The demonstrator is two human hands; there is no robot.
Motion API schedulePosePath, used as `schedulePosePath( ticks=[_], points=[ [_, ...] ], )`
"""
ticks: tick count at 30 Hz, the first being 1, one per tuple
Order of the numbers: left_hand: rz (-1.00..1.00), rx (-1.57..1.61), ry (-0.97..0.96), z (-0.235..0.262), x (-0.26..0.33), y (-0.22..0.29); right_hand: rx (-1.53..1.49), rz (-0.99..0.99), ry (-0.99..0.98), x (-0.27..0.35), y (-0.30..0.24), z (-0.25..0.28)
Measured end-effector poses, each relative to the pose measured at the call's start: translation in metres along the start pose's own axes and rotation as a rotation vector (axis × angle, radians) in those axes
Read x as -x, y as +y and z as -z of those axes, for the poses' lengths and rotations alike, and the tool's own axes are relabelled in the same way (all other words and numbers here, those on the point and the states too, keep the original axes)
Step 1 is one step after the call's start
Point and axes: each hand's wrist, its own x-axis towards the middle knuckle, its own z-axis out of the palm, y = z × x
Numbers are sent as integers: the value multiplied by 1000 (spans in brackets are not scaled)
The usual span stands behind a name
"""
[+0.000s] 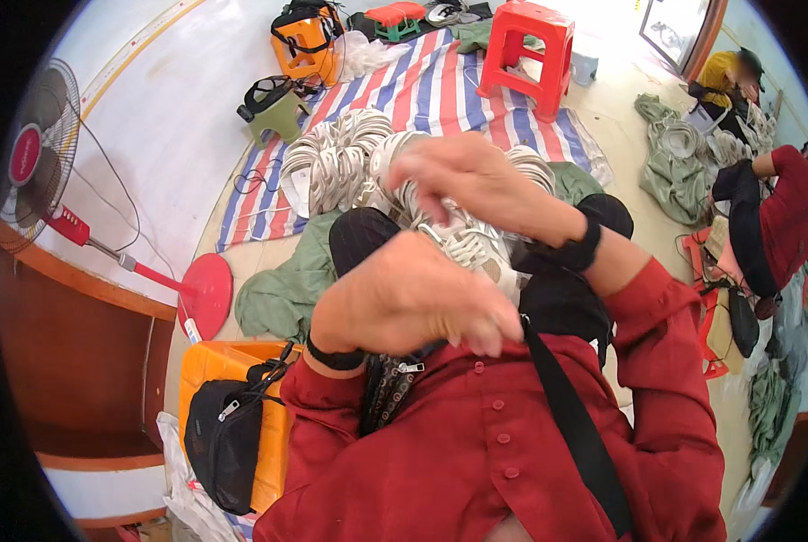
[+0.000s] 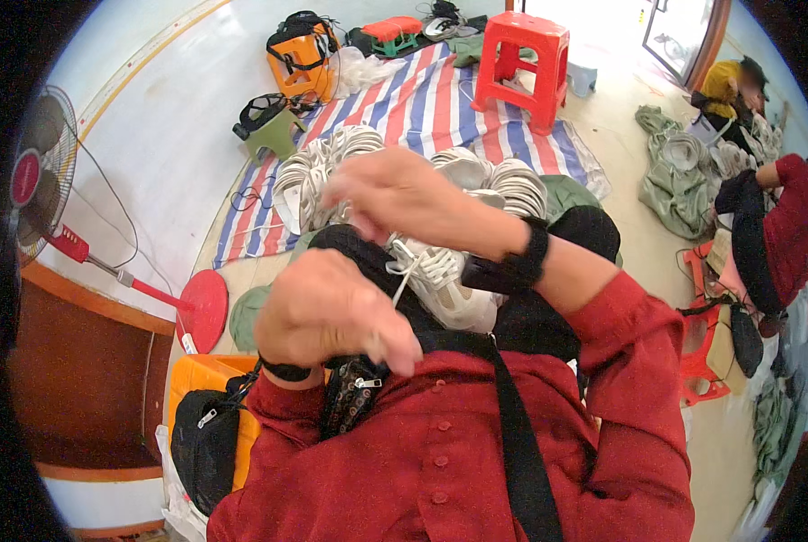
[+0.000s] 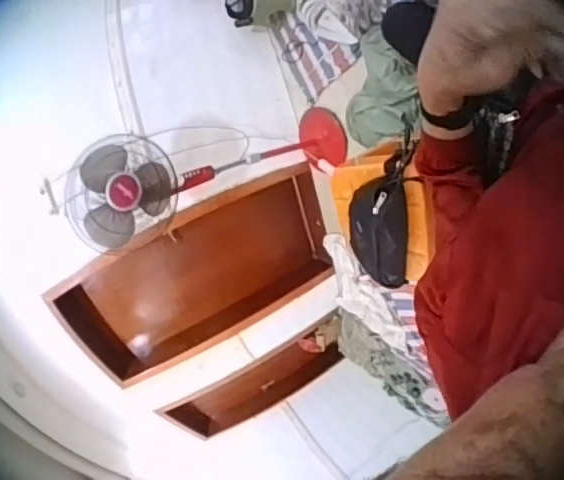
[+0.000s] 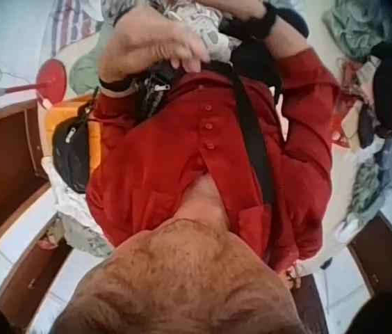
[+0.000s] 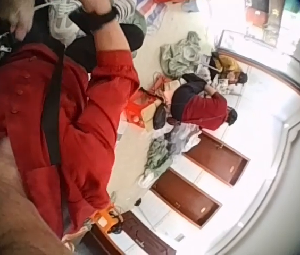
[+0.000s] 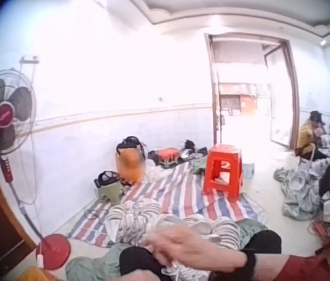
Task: Lacing a large bundle of shoes together in a manufacturing setting.
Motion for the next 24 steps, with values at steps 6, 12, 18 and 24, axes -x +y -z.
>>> schedulePosePath(
  ticks=[6, 12, 18, 24],
  points=[
    [-192, 172, -5, -23, -33, 11, -162, 172, -430, -55, -21, -56],
    [167, -320, 324, 15, -51, -42, -349, 180, -157, -26, 79, 5],
    [479, -112, 748, 69, 28, -141, 742, -131, 98, 37, 169, 73],
    [911, -125, 620, 37, 121, -206, 538, -233, 182, 116, 146, 41]
  ],
)
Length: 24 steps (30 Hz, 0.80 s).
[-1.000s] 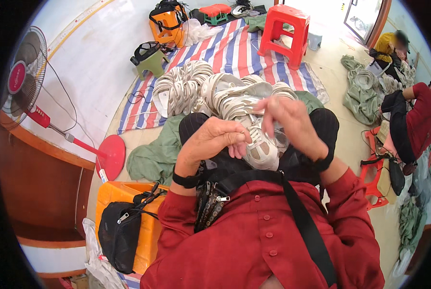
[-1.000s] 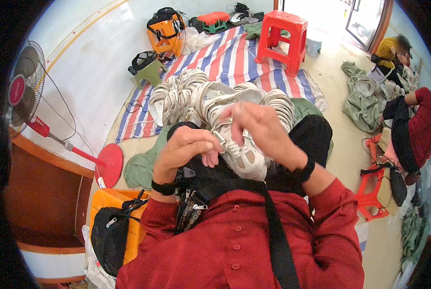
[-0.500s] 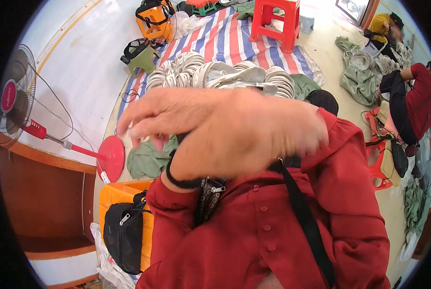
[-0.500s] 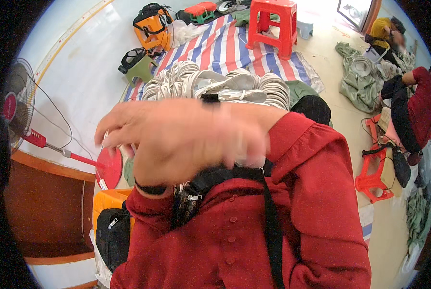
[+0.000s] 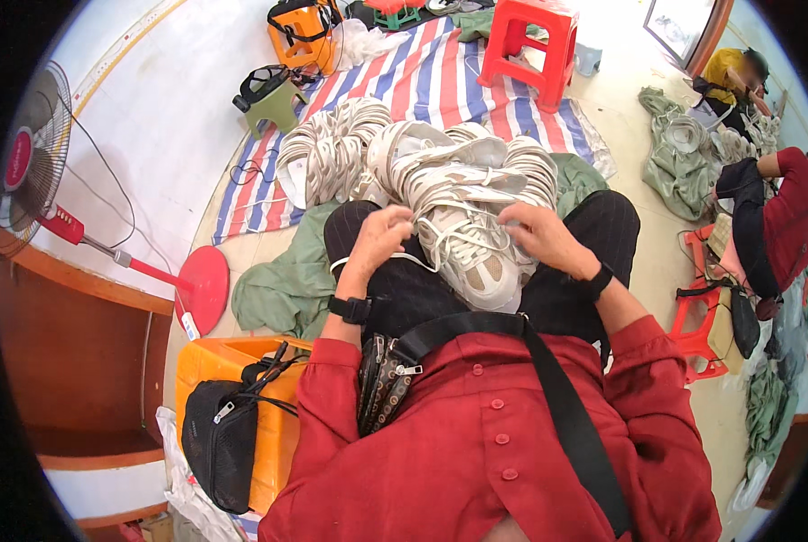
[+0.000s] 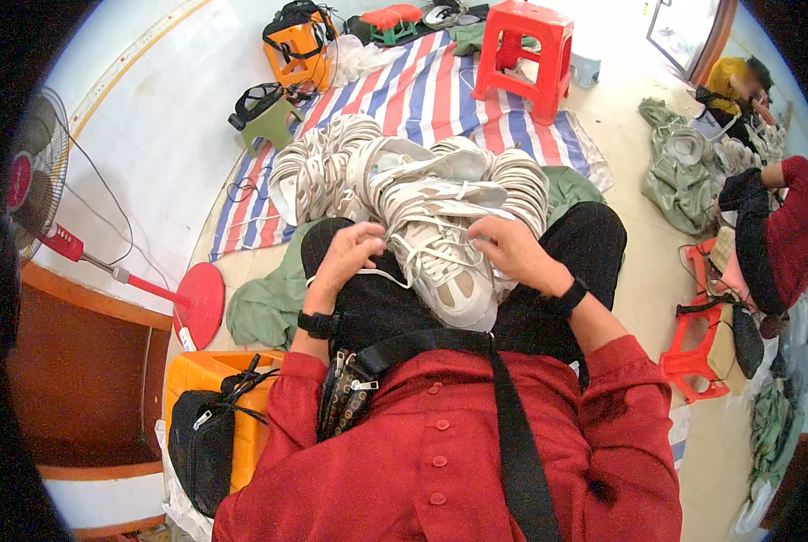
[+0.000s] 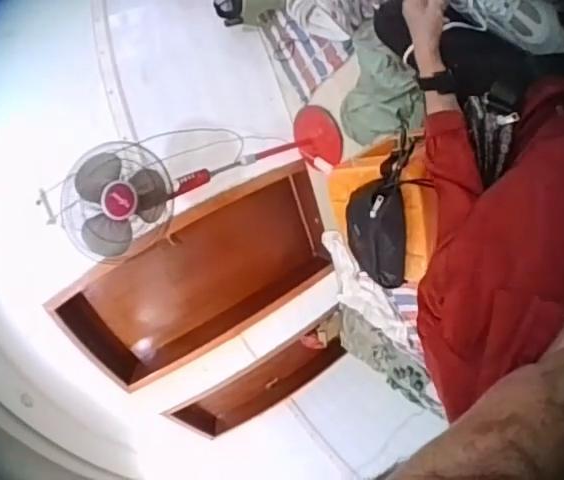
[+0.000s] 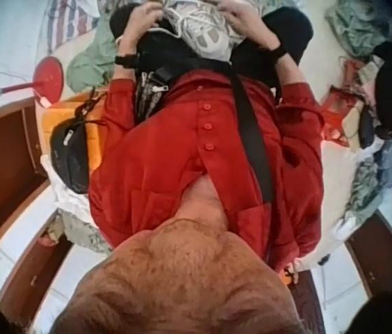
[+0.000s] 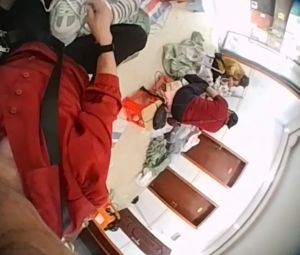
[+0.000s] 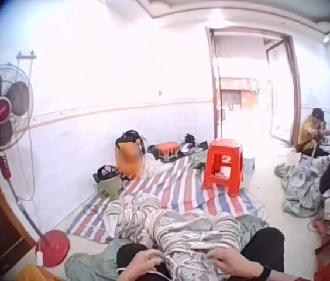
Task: Lacing a large bundle of shoes together in a manufacturing setting.
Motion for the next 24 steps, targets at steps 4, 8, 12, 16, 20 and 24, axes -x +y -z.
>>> schedulePosePath(
  ticks=[4, 8, 12, 16, 20, 24],
  points=[
    [-4, -106, -41, -14, -1, 5, 54, 179, 100, 3, 0, -15],
    [-128, -327, -49, -30, -3, 5, 301, 123, 13, -3, -8, -28],
    [-95, -508, -100, -39, -1, 3, 446, 78, -63, 1, 11, -36],
    [-82, -568, -103, -40, -4, -2, 560, 20, -83, -3, 21, -41],
    [-203, -490, -12, -46, -8, 3, 535, 73, 36, -7, 22, -44],
    [-216, -425, 59, -53, -10, 6, 357, 56, 97, -10, 19, -38]
  ],
)
